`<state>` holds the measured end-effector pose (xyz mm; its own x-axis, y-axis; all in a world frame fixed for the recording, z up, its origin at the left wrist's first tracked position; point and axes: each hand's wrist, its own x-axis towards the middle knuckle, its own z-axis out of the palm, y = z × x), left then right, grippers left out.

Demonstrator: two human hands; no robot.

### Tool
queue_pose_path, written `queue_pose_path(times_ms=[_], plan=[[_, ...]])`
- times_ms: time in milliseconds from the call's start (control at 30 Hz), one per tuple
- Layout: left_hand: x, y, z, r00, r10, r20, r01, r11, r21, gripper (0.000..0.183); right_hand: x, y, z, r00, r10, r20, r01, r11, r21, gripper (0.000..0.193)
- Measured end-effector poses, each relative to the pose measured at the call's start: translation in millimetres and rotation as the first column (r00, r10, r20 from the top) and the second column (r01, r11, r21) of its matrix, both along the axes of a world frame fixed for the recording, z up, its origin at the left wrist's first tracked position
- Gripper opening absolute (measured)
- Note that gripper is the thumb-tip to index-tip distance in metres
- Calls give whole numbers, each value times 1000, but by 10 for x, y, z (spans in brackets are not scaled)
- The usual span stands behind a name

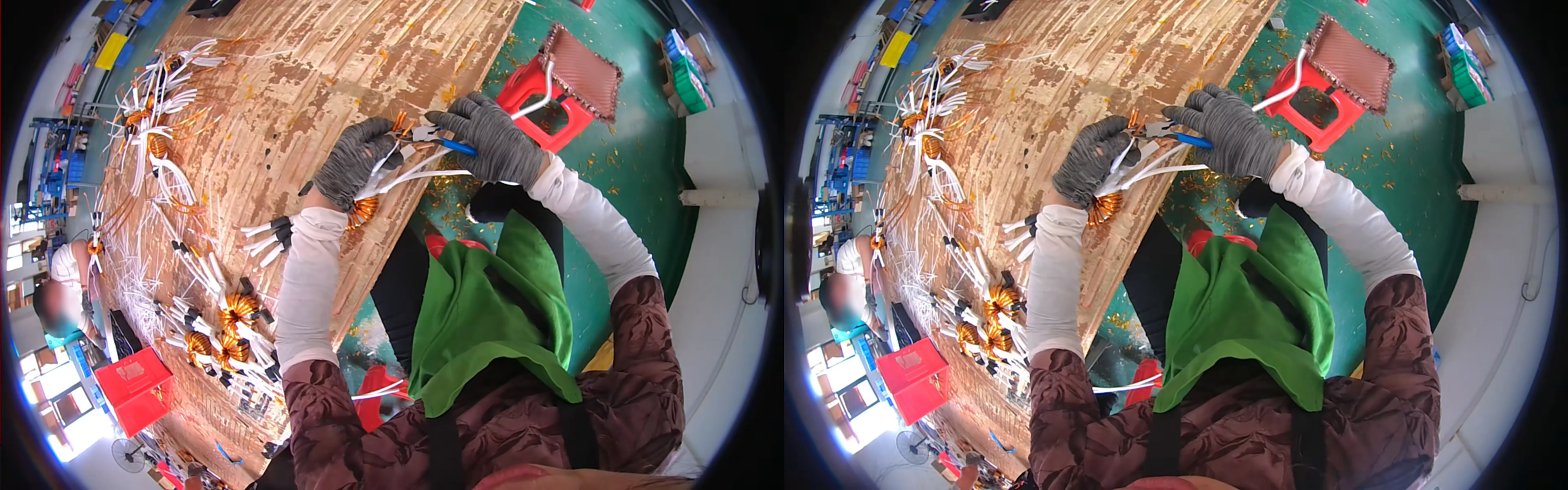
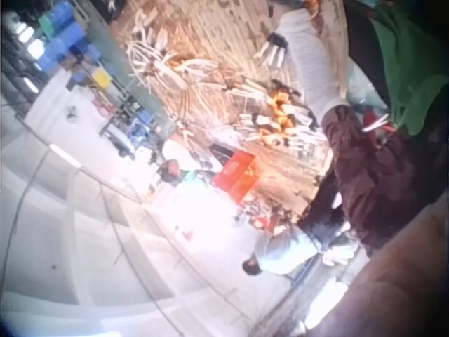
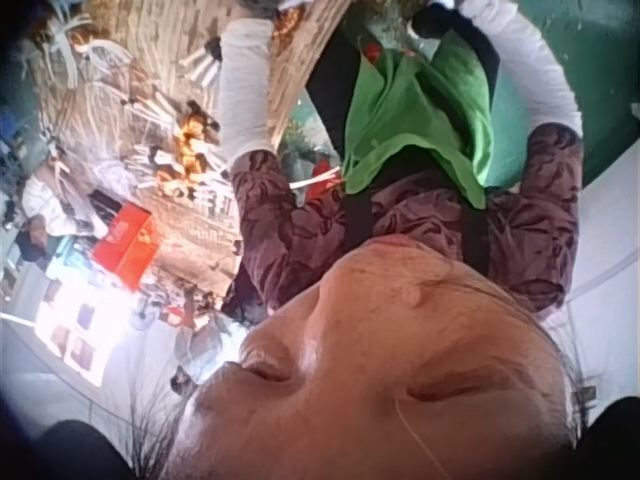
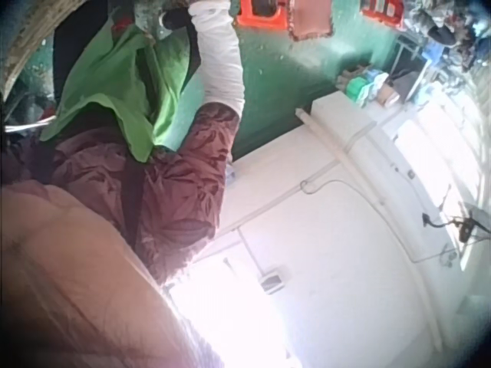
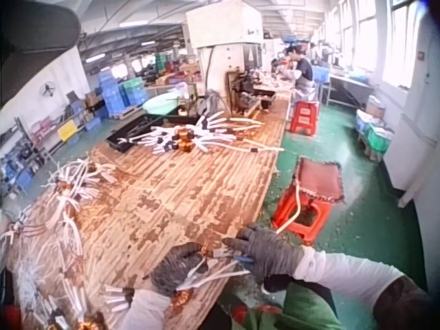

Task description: The recorder uses pliers to cut or trim white tubes attached to copper coils.

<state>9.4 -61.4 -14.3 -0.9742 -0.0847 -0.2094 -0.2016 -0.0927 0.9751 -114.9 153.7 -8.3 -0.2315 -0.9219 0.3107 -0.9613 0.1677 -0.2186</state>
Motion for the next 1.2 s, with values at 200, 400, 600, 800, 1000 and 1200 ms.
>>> queue_pose_path(times_ms=[200, 400, 600, 800, 1000, 1200], plan=[[-37, 91, -97, 985, 169, -11, -170, 985, -29, 19, 606, -102, 67, 893, -440, -91, 444, 896, 23, 45], [9, 232, -102, 956, 271, -109, -289, 936, -203, 14, 838, -55, -68, -768, 236, 595, 288, 958, -9, 20], [4, 214, -39, 995, 84, -54, -100, 812, -576, 42, 835, 95, 51, -443, 111, 890, 321, 946, 42, 18], [-79, 337, 53, 998, 69, -13, -55, 664, -746, 49, 846, 185, -14, -324, -7, 946, 362, 923, 131, 22], [-55, 320, 33, 996, 15, -86, -78, 592, -802, 53, 473, 441, -287, 0, 243, 970, 659, 730, -183, 28], [143, 72, 208, 994, -112, 8, 105, 905, -411, 26, 523, 589, 119, 711, -185, 678, 340, 935, -101, 55]])
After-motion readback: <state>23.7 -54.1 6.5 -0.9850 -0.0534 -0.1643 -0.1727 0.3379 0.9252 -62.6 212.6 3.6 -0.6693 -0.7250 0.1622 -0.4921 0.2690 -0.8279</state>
